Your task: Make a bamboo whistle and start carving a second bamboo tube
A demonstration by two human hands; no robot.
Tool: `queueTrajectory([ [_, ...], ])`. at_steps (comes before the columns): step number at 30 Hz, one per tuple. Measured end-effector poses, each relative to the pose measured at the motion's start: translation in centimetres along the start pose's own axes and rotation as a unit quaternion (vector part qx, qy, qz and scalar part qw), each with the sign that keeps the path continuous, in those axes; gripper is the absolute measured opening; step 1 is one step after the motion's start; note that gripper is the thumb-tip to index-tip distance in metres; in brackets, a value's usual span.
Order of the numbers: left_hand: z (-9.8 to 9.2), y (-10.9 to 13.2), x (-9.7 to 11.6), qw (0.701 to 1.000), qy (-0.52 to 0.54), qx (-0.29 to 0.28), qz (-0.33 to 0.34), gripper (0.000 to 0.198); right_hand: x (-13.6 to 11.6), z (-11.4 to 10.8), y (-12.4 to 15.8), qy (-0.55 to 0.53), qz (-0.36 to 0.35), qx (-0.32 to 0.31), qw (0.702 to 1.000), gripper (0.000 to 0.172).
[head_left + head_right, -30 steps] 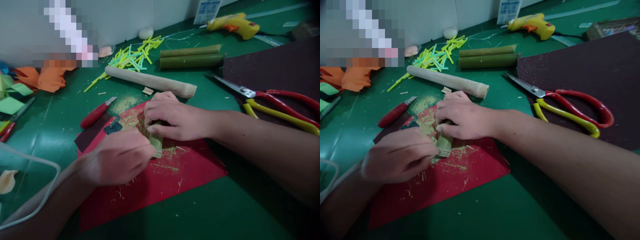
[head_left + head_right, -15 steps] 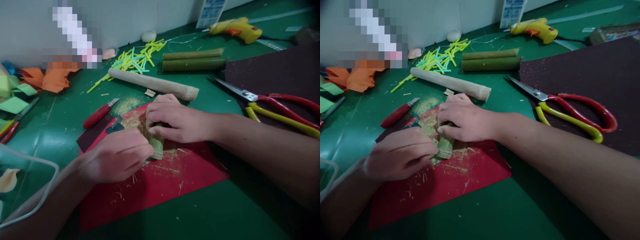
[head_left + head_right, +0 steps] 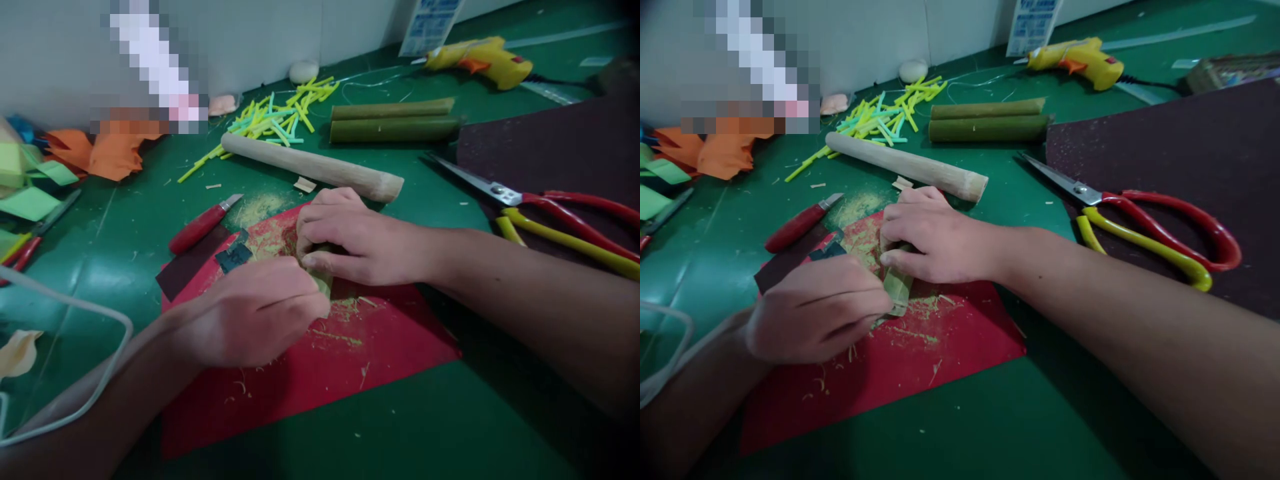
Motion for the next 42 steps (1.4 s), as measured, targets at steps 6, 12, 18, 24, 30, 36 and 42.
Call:
queueTrajectory([
  [6, 0.0, -0.2, 0.1, 1.0, 0.001, 0.022, 0.009, 0.015, -0.1, -0.1, 0.0, -0.001, 0.001, -0.003, 1.0, 0.026],
  [12, -0.2, -0.6, 0.2, 0.999, -0.021, 0.035, -0.012, 0.017, 0.1, 0.0, -0.2, -0.025, 0.002, 0.01, 1.0, 0.022],
  [18, -0.9, 0.4, -0.9, 0.964, -0.056, 0.254, -0.053, 0.017, -0.6, -0.3, -0.1, -0.063, -0.008, 0.028, 0.998, 0.009],
  [24, -0.6, 0.9, -1.4, 0.946, -0.074, 0.303, -0.092, 0.017, -1.4, -1.3, 0.0, -0.111, 0.018, -0.059, 0.992, 0.034],
  [30, -0.7, 1.1, -1.4, 0.942, -0.06, 0.319, -0.082, 0.019, -1.2, -2.4, -0.1, -0.176, 0.032, -0.101, 0.979, 0.032],
  [36, -1.1, 1.2, -1.1, 0.933, -0.091, 0.338, -0.089, 0.017, -1.3, -1.9, 0.3, -0.175, 0.032, -0.113, 0.978, 0.037],
  [42, -0.9, 1.1, -1.1, 0.922, -0.074, 0.362, -0.118, 0.017, -1.8, -0.9, 0.3, -0.076, -0.016, -0.062, 0.995, 0.036],
])
Point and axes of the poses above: each hand's wrist, its own y-axis away from the middle knuckle, its own z-axis out of the palm, x = y × z, the point moved 2 cm from there along -y, towards the middle knuckle, and after that the axes turned 8 degrees about x, right-handed, at the moved point
